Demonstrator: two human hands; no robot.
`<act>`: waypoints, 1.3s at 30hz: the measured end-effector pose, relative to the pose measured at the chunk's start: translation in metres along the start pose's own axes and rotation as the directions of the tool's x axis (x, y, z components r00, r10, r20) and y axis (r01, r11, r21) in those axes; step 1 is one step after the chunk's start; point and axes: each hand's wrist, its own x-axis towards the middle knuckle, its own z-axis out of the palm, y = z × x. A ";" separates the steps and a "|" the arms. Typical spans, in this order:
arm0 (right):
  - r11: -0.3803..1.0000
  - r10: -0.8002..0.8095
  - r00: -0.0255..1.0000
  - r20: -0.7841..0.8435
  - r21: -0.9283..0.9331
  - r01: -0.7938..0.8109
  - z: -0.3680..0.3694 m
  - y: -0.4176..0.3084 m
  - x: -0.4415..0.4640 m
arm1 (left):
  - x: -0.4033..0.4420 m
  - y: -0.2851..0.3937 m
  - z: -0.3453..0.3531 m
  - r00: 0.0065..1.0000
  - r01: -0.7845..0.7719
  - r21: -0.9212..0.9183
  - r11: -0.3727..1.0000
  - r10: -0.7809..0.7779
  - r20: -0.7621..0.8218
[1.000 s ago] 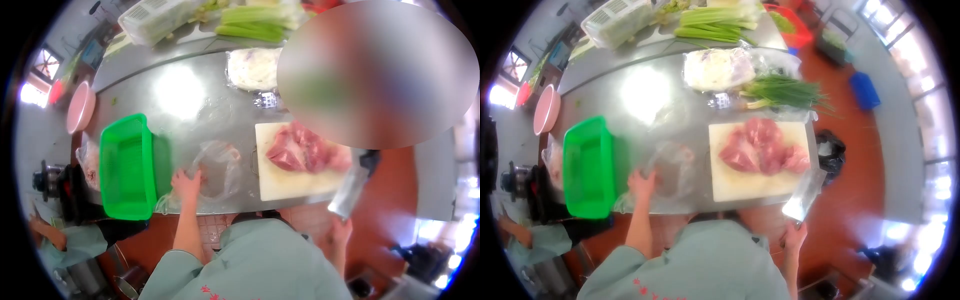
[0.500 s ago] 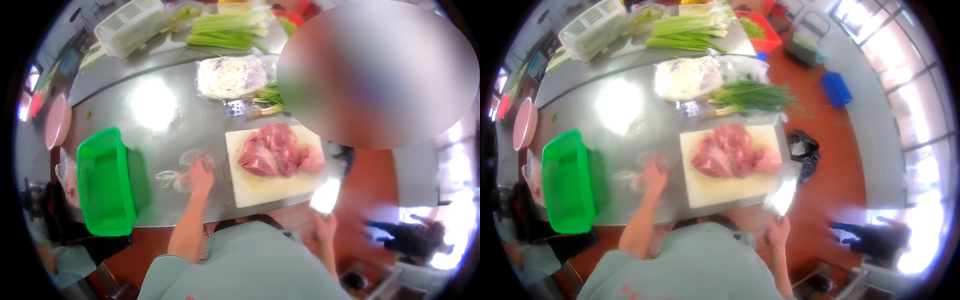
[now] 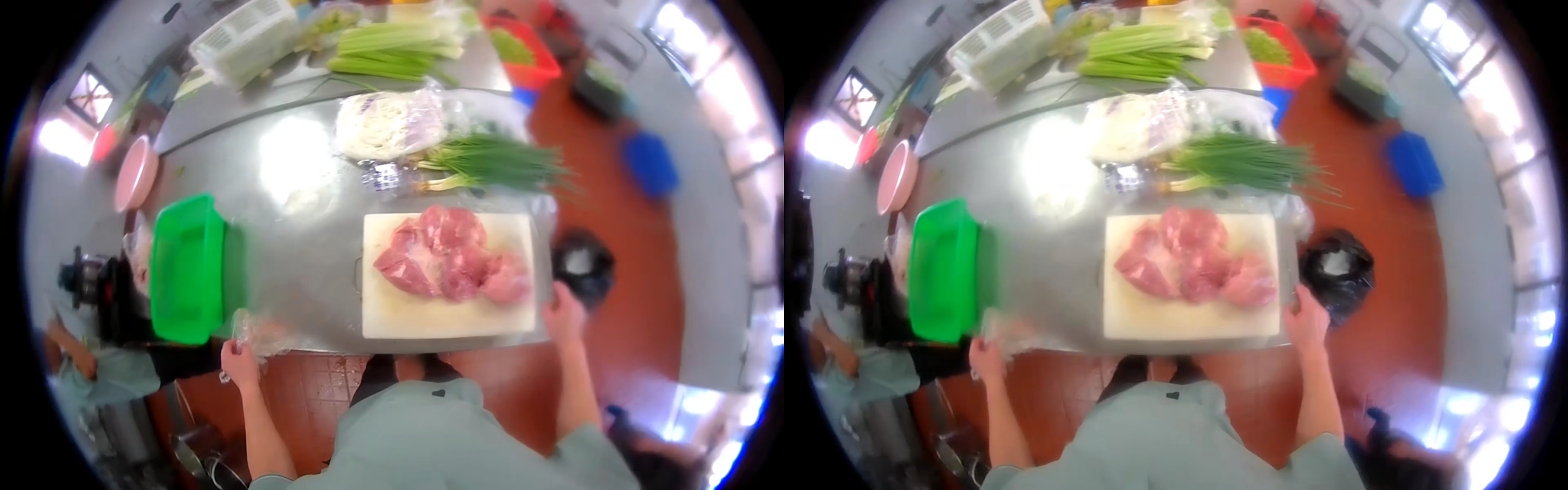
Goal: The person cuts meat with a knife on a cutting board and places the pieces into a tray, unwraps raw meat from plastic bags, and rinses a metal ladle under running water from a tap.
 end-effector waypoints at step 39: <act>0.884 -0.436 0.453 0.778 0.276 0.376 0.260 -0.465 -0.211 | 0.148 -0.294 -0.192 0.762 0.330 -0.875 0.355 -0.647 0.025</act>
